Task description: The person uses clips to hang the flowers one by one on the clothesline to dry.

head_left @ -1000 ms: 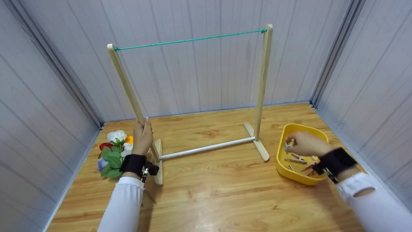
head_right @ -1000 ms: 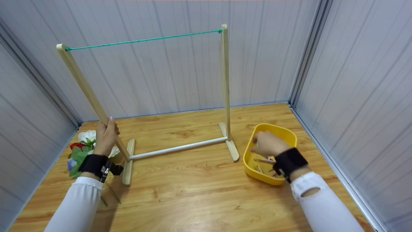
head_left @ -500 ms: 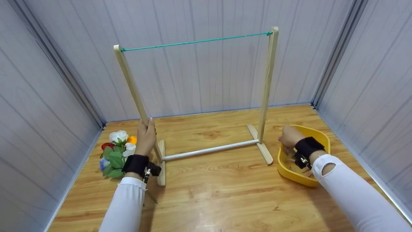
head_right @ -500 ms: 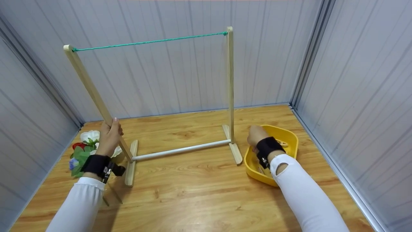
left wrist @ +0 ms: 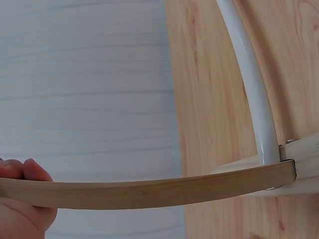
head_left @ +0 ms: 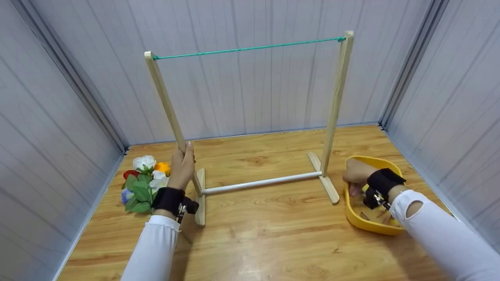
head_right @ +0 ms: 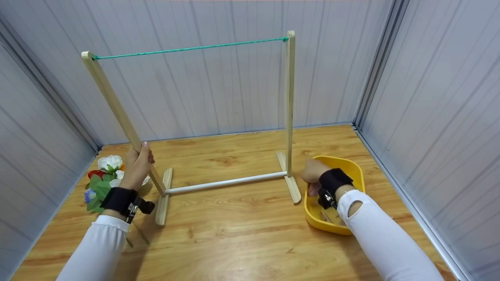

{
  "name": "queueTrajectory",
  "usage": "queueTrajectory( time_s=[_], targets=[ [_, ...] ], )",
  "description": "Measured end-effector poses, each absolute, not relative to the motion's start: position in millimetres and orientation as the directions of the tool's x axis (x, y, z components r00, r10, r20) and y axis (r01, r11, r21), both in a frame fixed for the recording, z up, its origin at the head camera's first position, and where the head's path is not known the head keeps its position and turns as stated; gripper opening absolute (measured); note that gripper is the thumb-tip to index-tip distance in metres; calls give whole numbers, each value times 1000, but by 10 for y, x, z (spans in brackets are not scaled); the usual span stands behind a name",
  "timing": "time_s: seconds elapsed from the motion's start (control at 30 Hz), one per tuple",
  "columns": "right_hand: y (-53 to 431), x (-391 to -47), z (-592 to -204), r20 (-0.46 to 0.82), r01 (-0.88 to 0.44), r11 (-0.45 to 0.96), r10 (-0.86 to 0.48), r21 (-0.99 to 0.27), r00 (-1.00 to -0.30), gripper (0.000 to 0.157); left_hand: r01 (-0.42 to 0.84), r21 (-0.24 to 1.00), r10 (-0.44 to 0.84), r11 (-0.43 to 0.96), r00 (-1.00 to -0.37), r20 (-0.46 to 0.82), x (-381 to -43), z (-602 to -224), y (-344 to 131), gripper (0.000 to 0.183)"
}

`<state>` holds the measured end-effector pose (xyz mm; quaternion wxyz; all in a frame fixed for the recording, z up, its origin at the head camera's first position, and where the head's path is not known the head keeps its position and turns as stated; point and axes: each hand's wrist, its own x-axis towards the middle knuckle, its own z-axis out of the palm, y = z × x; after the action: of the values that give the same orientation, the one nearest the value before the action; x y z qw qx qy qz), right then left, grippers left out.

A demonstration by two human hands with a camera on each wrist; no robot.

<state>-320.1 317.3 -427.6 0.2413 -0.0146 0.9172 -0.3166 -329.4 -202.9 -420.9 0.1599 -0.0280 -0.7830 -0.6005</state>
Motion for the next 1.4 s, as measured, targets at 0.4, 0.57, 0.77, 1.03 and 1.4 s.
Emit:
queueTrajectory(
  time_s=[0.4,0.57,0.77,1.03,1.4],
  targets=[
    [3125,-2989,-4245,-466,118,822,-192,-557,-863,19,265,917,-109,297,-945,308,-3290,-4244,-1971,28],
    [3125,-2941,-4254,-484,131,825,-188,-550,-855,18,285,917,-84,280,-944,319,-3303,-4252,-1934,29],
    [3135,-2905,-4288,-474,131,814,-191,-566,-860,16,307,913,-70,268,-939,337,-3284,-4270,-1904,28],
    [3183,-2862,-4254,-474,140,800,-196,-584,-859,25,325,910,-73,257,-933,353,-3277,-4266,-1878,28],
    [3451,-3058,-3992,-342,88,783,-164,-616,-925,62,314,928,-141,201,-928,345,-3241,-4217,-1882,18]
  ],
)
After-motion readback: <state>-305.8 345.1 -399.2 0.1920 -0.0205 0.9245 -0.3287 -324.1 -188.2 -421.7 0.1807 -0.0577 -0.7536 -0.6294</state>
